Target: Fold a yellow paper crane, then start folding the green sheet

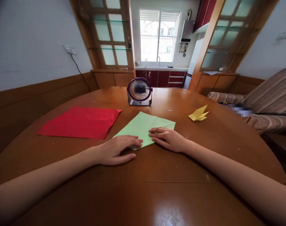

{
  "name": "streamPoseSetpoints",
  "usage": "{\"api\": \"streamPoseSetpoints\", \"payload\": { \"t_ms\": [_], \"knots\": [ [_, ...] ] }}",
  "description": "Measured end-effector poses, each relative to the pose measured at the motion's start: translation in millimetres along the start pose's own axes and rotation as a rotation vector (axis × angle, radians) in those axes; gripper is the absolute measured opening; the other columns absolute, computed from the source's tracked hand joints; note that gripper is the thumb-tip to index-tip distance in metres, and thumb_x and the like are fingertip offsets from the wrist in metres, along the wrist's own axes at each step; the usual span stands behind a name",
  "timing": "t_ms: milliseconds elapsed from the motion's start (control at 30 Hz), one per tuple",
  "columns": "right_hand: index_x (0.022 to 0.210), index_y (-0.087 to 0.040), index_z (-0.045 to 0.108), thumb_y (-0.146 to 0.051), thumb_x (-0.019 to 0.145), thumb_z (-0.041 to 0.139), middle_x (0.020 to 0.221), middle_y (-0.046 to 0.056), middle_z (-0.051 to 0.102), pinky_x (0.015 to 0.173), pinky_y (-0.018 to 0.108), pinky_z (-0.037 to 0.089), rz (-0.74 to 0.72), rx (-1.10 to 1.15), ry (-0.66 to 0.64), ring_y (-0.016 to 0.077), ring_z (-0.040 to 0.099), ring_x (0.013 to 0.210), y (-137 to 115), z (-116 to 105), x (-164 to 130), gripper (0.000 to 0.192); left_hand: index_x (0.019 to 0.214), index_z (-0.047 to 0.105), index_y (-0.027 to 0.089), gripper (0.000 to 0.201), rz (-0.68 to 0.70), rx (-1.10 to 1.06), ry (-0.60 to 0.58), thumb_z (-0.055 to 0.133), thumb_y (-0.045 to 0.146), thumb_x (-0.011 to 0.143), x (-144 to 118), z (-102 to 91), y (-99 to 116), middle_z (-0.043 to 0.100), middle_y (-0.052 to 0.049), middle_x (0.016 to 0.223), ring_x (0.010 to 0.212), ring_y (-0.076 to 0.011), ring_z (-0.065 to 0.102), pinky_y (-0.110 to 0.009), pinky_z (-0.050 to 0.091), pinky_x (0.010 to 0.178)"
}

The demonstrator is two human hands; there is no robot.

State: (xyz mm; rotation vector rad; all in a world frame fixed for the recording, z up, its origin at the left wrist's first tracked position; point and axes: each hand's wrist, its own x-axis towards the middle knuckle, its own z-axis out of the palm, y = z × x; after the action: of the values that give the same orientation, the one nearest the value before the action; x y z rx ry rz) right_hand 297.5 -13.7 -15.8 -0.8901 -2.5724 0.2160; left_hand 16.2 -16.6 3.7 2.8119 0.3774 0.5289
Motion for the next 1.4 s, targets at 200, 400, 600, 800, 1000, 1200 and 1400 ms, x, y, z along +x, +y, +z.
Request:
{"api": "streamPoseSetpoints", "payload": {
  "t_ms": [200, 400, 600, 800, 1000, 1200, 1400],
  "knots": [
    [0.128, -0.021, 0.060, -0.033, 0.099, 0.041, 0.134, 0.009, 0.057, 0.107, 0.045, 0.042, -0.006, -0.002, 0.002, 0.0231, 0.053, 0.124, -0.1, -0.4, -0.4, 0.036, 0.123, 0.051, 0.016, 0.032, -0.066, 0.028, -0.031, 0.043, 0.033, 0.097, 4.1, 3.4, 2.5, 0.066, -0.011, 0.113, 0.105, -0.0234, 0.063, -0.035, 0.047, 0.090],
    [0.127, -0.021, 0.061, -0.033, 0.099, 0.042, 0.133, 0.009, 0.058, 0.106, 0.045, 0.043, -0.010, -0.008, 0.014, 0.0228, 0.055, 0.122, 0.4, 0.4, -0.9, 0.035, 0.121, 0.054, 0.017, 0.029, -0.162, 0.008, 0.065, 0.037, 0.024, 0.099, 12.9, 11.6, -1.9, 0.070, -0.007, 0.105, 0.093, -0.0174, 0.066, -0.029, 0.048, 0.082],
    [0.127, -0.020, 0.061, -0.032, 0.099, 0.042, 0.133, 0.010, 0.058, 0.106, 0.045, 0.042, -0.013, -0.005, 0.008, 0.0233, 0.054, 0.123, 1.4, 0.7, -1.2, 0.036, 0.110, 0.063, 0.020, 0.021, -0.050, -0.010, 0.139, 0.054, 0.025, 0.092, 17.7, 18.6, -16.8, 0.072, -0.002, 0.091, 0.082, -0.0142, 0.066, -0.024, 0.047, 0.075],
    [0.127, -0.021, 0.061, -0.032, 0.099, 0.042, 0.133, 0.010, 0.058, 0.106, 0.044, 0.043, -0.012, 0.000, 0.009, 0.0231, 0.055, 0.122, 0.5, 0.0, -0.8, 0.035, 0.104, 0.065, 0.019, 0.017, -0.070, -0.122, 0.160, 0.059, 0.026, 0.089, 19.1, 17.6, -22.6, 0.072, -0.002, 0.087, 0.079, -0.0124, 0.067, -0.021, 0.048, 0.073],
    [0.126, -0.022, 0.061, -0.033, 0.099, 0.042, 0.132, 0.009, 0.058, 0.105, 0.045, 0.043, -0.009, 0.003, 0.008, 0.0232, 0.055, 0.121, -1.3, -0.9, 0.2, 0.035, 0.099, 0.058, 0.021, 0.013, -0.191, -0.211, 0.194, 0.062, 0.023, 0.086, 20.8, 18.3, -17.5, 0.068, 0.002, 0.086, 0.078, -0.0117, 0.067, -0.022, 0.049, 0.072],
    [0.126, -0.022, 0.061, -0.034, 0.099, 0.042, 0.132, 0.010, 0.059, 0.106, 0.045, 0.043, -0.009, 0.011, 0.008, 0.0230, 0.055, 0.121, -0.9, -0.7, 0.2, 0.035, 0.109, 0.045, 0.023, 0.031, -0.191, -0.299, 0.219, 0.062, 0.018, 0.084, 21.2, 17.9, -16.1, 0.053, -0.003, 0.114, 0.084, -0.0109, 0.066, -0.026, 0.051, 0.077],
    [0.126, -0.023, 0.061, -0.033, 0.099, 0.043, 0.132, 0.010, 0.059, 0.106, 0.045, 0.043, -0.014, -0.004, 0.011, 0.0227, 0.056, 0.121, -0.1, -0.1, 0.3, 0.035, 0.115, 0.045, 0.022, 0.036, -0.105, -0.169, 0.228, 0.061, 0.021, 0.083, 22.1, 17.7, -18.1, 0.046, -0.009, 0.124, 0.095, -0.0165, 0.056, -0.034, 0.050, 0.085]
  ]
}}
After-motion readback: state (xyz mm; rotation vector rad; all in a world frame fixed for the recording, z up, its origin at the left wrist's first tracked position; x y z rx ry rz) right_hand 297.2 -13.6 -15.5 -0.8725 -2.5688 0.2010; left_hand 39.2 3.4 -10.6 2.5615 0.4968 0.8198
